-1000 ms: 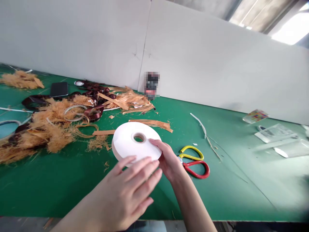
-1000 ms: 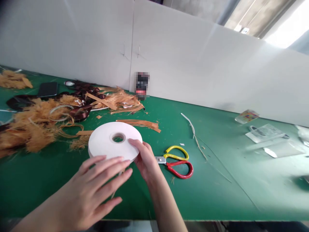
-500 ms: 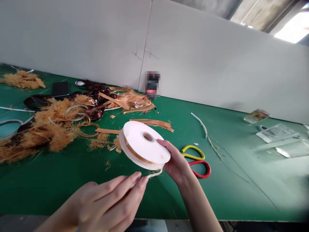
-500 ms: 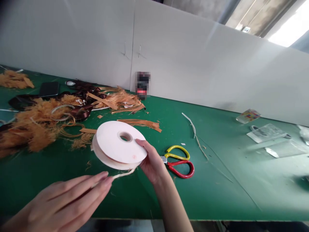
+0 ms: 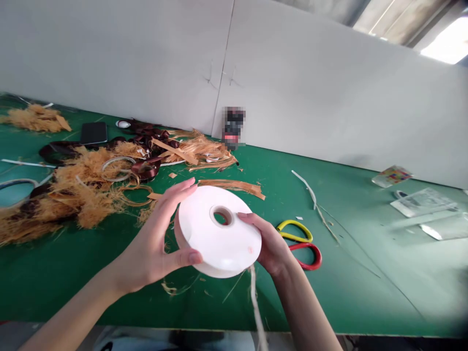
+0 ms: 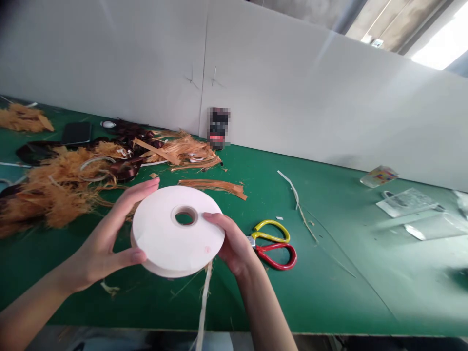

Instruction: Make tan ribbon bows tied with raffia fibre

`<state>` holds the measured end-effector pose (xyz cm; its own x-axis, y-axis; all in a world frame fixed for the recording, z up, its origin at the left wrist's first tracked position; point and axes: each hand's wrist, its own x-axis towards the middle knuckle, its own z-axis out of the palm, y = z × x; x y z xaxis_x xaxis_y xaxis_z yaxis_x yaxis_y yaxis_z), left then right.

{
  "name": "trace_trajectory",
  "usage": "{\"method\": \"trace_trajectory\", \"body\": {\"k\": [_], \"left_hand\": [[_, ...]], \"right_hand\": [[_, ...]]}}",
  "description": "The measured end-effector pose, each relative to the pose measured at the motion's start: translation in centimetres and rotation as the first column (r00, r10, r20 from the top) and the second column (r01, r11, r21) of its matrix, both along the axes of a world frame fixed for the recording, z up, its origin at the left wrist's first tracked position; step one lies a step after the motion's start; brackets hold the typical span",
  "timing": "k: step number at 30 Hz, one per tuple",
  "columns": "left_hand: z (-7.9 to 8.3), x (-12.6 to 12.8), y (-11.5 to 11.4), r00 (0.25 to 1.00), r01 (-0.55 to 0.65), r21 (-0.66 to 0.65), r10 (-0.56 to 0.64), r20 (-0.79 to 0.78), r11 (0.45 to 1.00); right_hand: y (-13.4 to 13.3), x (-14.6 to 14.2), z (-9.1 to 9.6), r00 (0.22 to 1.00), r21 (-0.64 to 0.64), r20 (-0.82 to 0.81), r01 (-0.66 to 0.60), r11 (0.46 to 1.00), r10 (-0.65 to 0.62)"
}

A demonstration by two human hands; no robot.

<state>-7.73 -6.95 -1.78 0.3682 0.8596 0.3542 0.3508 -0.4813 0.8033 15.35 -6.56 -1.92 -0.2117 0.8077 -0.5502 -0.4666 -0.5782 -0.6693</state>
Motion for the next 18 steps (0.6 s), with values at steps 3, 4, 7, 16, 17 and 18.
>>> {"method": "trace_trajectory", "body": {"k": [3, 4, 7, 16, 17, 18], "left_hand": [[-0.9, -0.6, 0.8, 0.976, 0.133, -0.233, -0.086, 0.199, 0.963], [-1.1, -0.7, 1.0, 0.97, 0.143, -0.263, -0.082, 0.228, 0.954], [-1.5, -0.9, 1.7, 0.968, 0.069, -0.234, -0.009, 0.249, 0.97], [-1.3, -1.5, 2.0, 0.974, -0.02, -0.061, 0.034, 0.222, 0.998], [-1.3, -1.6, 2.0, 0.981, -0.048, -0.069, 0.061, 0.185, 0.996], [-1.4, -1.7, 2.0, 0.985, -0.069, -0.077, 0.08, 0.155, 0.995]], "right_hand": [[-0.4, 0.2, -0.2, 0.99, 0.246, 0.136, -0.011, 0.969, -0.024], [-0.6, 0.2, -0.2, 0.98, 0.33, 0.197, -0.029, 0.944, -0.039], [-1.4, 0.1, 0.0, 0.91, 0.534, 0.407, -0.174, 0.828, -0.072], [-2.9, -0.7, 1.0, 0.673, 0.64, 0.702, -0.453, 0.62, -0.233], [-3.1, -0.7, 0.9, 0.683, 0.614, 0.7, -0.427, 0.663, -0.209], [-3.3, -0.7, 0.8, 0.708, 0.594, 0.681, -0.386, 0.706, -0.186]]}}
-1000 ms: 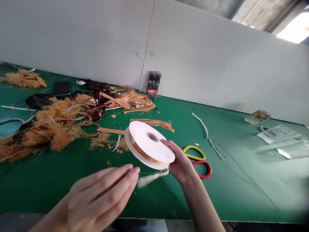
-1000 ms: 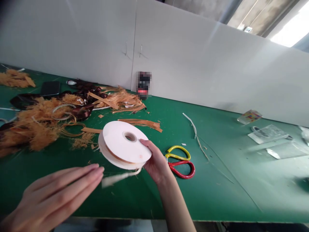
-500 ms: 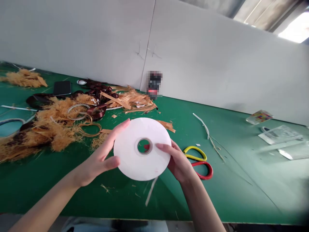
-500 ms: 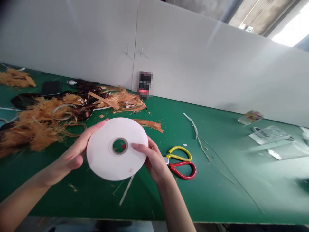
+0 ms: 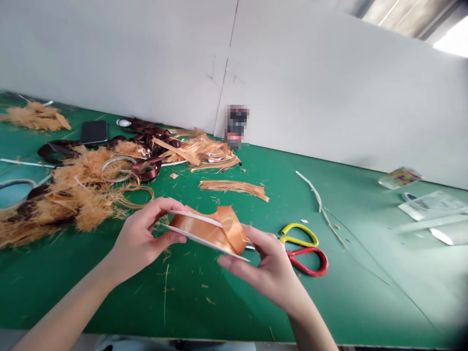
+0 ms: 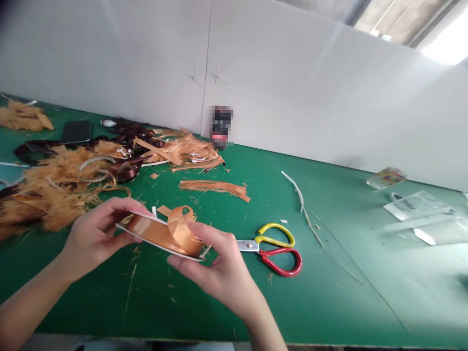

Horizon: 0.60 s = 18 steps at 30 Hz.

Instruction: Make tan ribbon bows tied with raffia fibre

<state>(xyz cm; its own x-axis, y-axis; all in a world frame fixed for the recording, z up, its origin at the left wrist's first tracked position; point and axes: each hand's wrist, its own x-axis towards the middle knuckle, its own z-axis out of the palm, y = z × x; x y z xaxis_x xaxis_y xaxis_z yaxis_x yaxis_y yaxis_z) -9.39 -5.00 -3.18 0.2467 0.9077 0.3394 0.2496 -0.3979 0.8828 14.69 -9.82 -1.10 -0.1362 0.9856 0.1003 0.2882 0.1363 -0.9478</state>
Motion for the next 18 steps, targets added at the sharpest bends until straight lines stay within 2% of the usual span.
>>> {"method": "trace_trajectory", "body": {"k": [3, 5, 7, 9, 11, 13, 16, 18], "left_hand": [[-0.1, -0.2, 0.0, 0.999, -0.01, -0.022, 0.009, -0.053, 1.0], [0.0, -0.4, 0.0, 0.997, -0.01, -0.05, 0.006, -0.077, 0.999], [0.4, -0.5, 0.2, 0.998, -0.023, -0.122, 0.015, -0.06, 0.992], [1.1, -0.7, 0.7, 0.998, -0.061, -0.222, 0.064, 0.005, 0.973], [1.8, -1.0, 1.5, 0.982, -0.133, -0.336, 0.171, 0.085, 0.933], [2.5, -1.5, 2.5, 0.944, -0.212, -0.45, 0.301, 0.135, 0.867], [3.4, -2.4, 4.2, 0.896, -0.306, -0.568, 0.432, 0.099, 0.764], [3.6, -2.9, 5.1, 0.883, -0.351, -0.582, 0.466, 0.055, 0.734]], "right_hand": [[0.0, -0.3, 0.0, 0.986, -0.124, -0.162, 0.002, 0.992, -0.023], [0.4, -0.8, 0.3, 0.975, -0.108, -0.219, 0.024, 0.994, -0.047], [1.1, -1.3, 0.4, 0.955, -0.069, -0.266, 0.114, 0.991, -0.129], [1.8, -1.3, 0.4, 0.899, -0.06, -0.363, 0.241, 0.969, -0.246], [2.4, -0.7, 0.1, 0.813, -0.123, -0.46, 0.34, 0.932, -0.357], [2.9, 0.3, -0.3, 0.738, -0.212, -0.502, 0.4, 0.892, -0.451], [3.6, 2.0, -1.2, 0.635, -0.348, -0.541, 0.428, 0.834, -0.552], [4.2, 2.9, -1.7, 0.565, -0.404, -0.589, 0.413, 0.816, -0.578]]}}
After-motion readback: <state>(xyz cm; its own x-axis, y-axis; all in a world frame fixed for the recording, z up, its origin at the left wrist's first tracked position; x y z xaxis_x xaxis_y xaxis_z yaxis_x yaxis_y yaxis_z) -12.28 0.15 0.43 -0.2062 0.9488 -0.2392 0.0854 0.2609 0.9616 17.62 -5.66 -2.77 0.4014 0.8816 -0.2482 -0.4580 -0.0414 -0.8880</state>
